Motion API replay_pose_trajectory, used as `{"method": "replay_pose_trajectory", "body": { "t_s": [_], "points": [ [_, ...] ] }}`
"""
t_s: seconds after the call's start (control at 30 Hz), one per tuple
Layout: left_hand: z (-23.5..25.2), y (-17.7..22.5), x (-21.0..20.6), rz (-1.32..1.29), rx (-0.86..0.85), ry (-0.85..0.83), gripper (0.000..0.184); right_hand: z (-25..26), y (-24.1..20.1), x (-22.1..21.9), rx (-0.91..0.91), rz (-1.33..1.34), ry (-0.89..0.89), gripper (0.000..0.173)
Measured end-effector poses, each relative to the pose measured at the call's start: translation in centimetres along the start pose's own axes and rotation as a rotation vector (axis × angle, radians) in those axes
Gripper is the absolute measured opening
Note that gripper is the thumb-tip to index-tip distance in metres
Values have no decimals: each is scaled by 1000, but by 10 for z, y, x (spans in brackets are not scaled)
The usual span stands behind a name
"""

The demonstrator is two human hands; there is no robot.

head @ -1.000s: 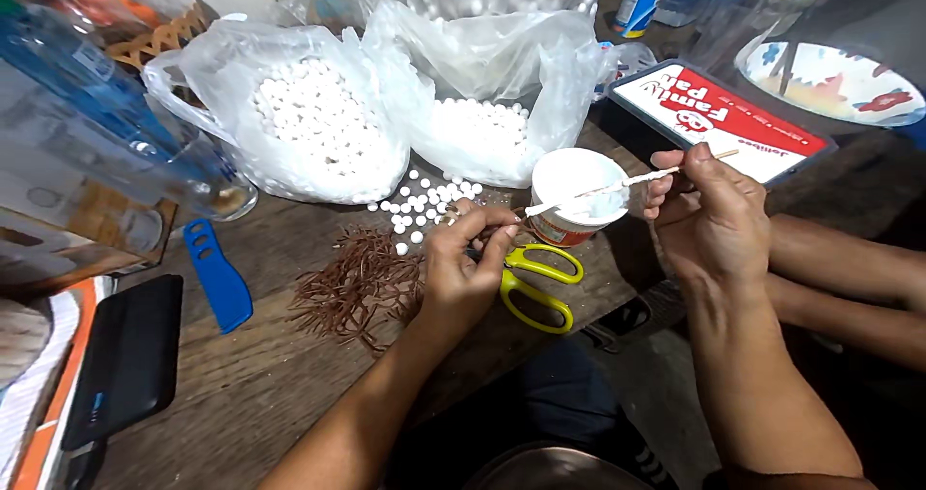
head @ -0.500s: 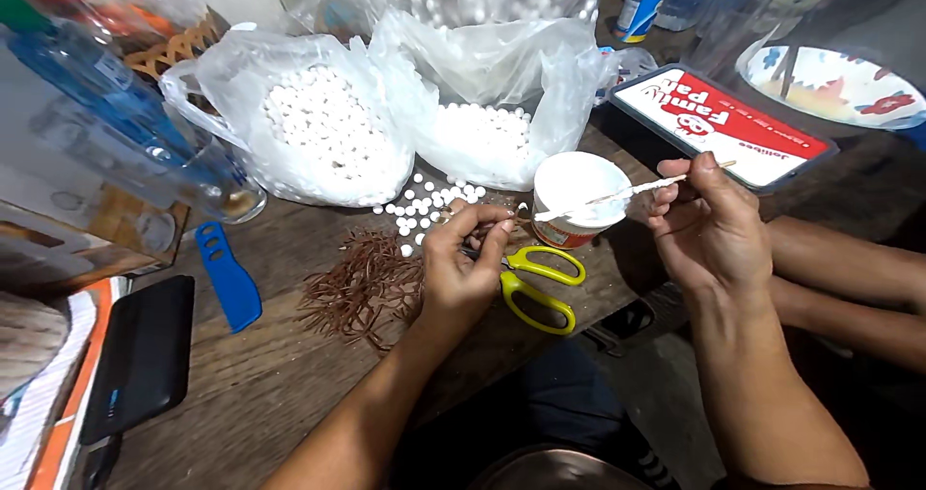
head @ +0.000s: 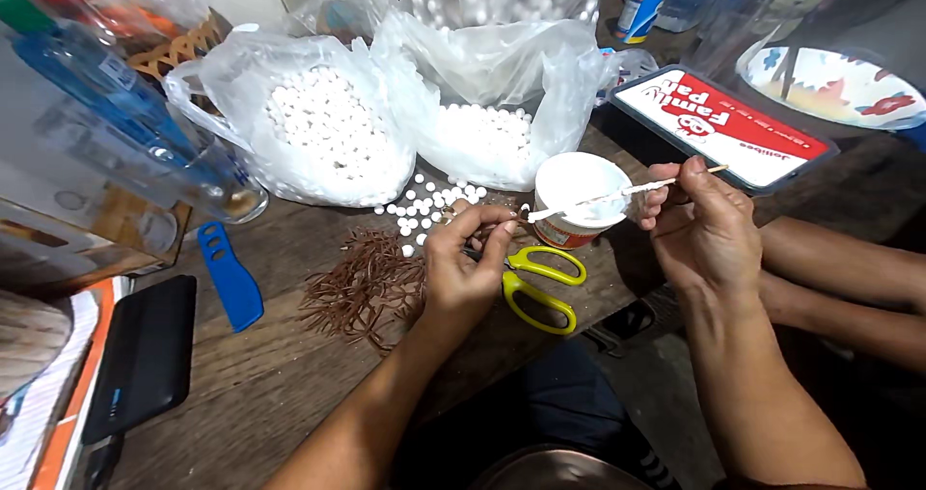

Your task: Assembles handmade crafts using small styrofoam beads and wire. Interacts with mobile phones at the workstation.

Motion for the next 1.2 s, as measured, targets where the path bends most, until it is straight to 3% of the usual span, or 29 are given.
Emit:
{"method": "replay_pose_trajectory", "body": {
  "t_s": [0.3,0.6,0.77,0.87,1.2],
  "points": [
    [-1,-1,0,21,-6,-2,9,-2,-2,1,9,13,-12,43],
    [0,0,1,6,-9,5,9,5,-8,17,34,-32,94,43],
    [0,0,1,7,5,2,10,8,-12,20,330,-306,96,32],
    [5,0,7,5,19,24,10,12,-2,15,502,-484,-3,21],
    [27,2,57,-18,73,248,11,53,7,23,390,-753,-112,27]
  ]
}}
Point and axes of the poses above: each hand's wrist, its own z-axis towards the middle knuckle, its own x-axis out of the back of the hand, y = z × x, the point moved 4 cm from there along z, towards the middle knuckle, and after that the axes turned 1 degree about x, right-handed, at the moved point
